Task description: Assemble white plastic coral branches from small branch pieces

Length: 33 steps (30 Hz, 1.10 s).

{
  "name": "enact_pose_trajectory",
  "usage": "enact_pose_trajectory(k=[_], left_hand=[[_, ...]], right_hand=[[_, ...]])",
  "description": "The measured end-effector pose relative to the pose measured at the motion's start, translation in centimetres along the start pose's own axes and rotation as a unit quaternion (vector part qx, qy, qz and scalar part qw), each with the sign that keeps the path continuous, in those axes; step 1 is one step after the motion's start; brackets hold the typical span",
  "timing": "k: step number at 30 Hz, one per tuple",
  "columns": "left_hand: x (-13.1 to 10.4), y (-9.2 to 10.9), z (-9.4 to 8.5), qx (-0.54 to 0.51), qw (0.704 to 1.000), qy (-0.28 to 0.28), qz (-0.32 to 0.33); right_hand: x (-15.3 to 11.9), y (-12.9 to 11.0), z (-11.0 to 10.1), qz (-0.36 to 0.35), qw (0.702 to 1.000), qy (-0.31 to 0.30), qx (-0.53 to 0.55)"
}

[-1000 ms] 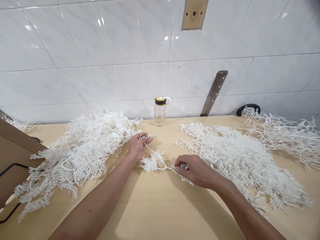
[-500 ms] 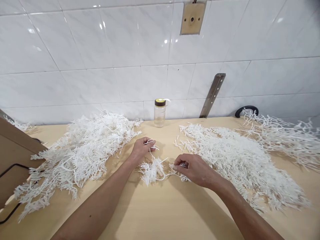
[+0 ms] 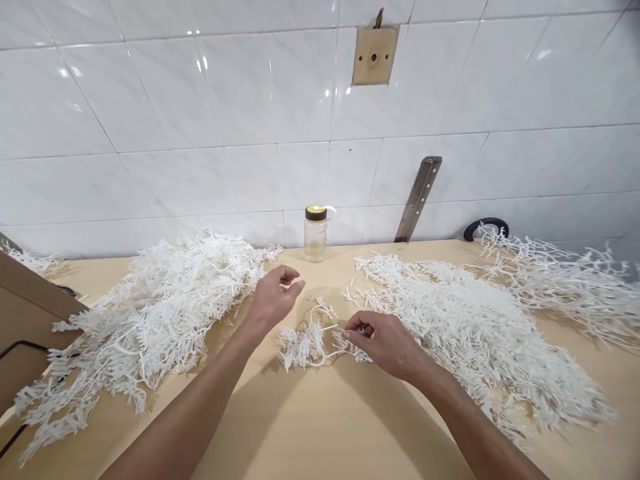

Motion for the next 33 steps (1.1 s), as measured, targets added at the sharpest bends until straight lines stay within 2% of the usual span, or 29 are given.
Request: enact_pose_trajectory(k=[2, 3, 5, 7, 9, 10, 11, 13, 19, 22, 26, 29, 33], left_hand=[[-2.4, 2.1, 0.2, 0.009, 0.998, -0.016, 0.059], [-4.0, 2.7, 0.6, 0.023, 0.996, -0.047, 0.076], [-7.5, 2.6, 1.5, 0.029, 0.991, -0.119, 0.053], [-11.0, 0.8, 2.9, -0.004, 0.974, -0.217, -0.062], [-13.9, -1.9, 4.4, -0.086, 0.921, -0.287, -0.248], [-15.0, -2.9, 5.0, -0.139, 0.889, -0.296, -0.321], [-15.5, -3.5, 5.6, -0.191, 0.865, -0.284, -0.366], [-15.4, -3.9, 6.4, -0.285, 0.833, -0.25, -0.404], [-11.6, -3.1, 7.6, -0.426, 0.799, -0.133, -0.403], [-10.5, -3.2, 8.1, -0.44, 0.802, -0.096, -0.392], [-9.8, -3.3, 8.4, -0.436, 0.808, -0.08, -0.388], [-9.2, -3.5, 8.3, -0.435, 0.812, -0.068, -0.383], [-8.2, -3.9, 8.0, -0.44, 0.813, -0.02, -0.381]], right_hand=[[0.1, 0.2, -0.1, 0.006, 1.0, 0.008, -0.006], [0.1, 0.4, -0.1, 0.01, 1.0, 0.012, -0.008], [0.1, 0.7, -0.1, 0.015, 1.0, 0.021, -0.007], [0.2, 0.8, -0.2, 0.011, 0.999, 0.035, 0.002], [0.2, 0.8, -0.2, 0.003, 0.999, 0.05, 0.01], [0.2, 0.7, -0.3, 0.0, 0.998, 0.057, 0.015], [0.2, 0.5, -0.4, -0.004, 0.998, 0.065, 0.022], [0.1, 0.2, -0.6, -0.008, 0.996, 0.081, 0.04], [0.0, -0.7, -1.1, -0.012, 0.99, 0.104, 0.095], [-0.1, -0.8, -0.9, -0.008, 0.987, 0.106, 0.12], [-0.2, -1.2, -0.7, -0.013, 0.984, 0.113, 0.14], [-0.3, -2.0, -0.7, -0.052, 0.982, 0.114, 0.138], [-0.5, -3.2, -0.7, -0.125, 0.98, 0.117, 0.1]])
Point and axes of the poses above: each hand's wrist, its own x-axis towards the middle knuckle, its own z-axis out of the palm, y = z × x, the point moved 3 cm from there along x, towards the middle knuckle, and after that the axes turned 8 degrees about -z, right-handed, at the moved point
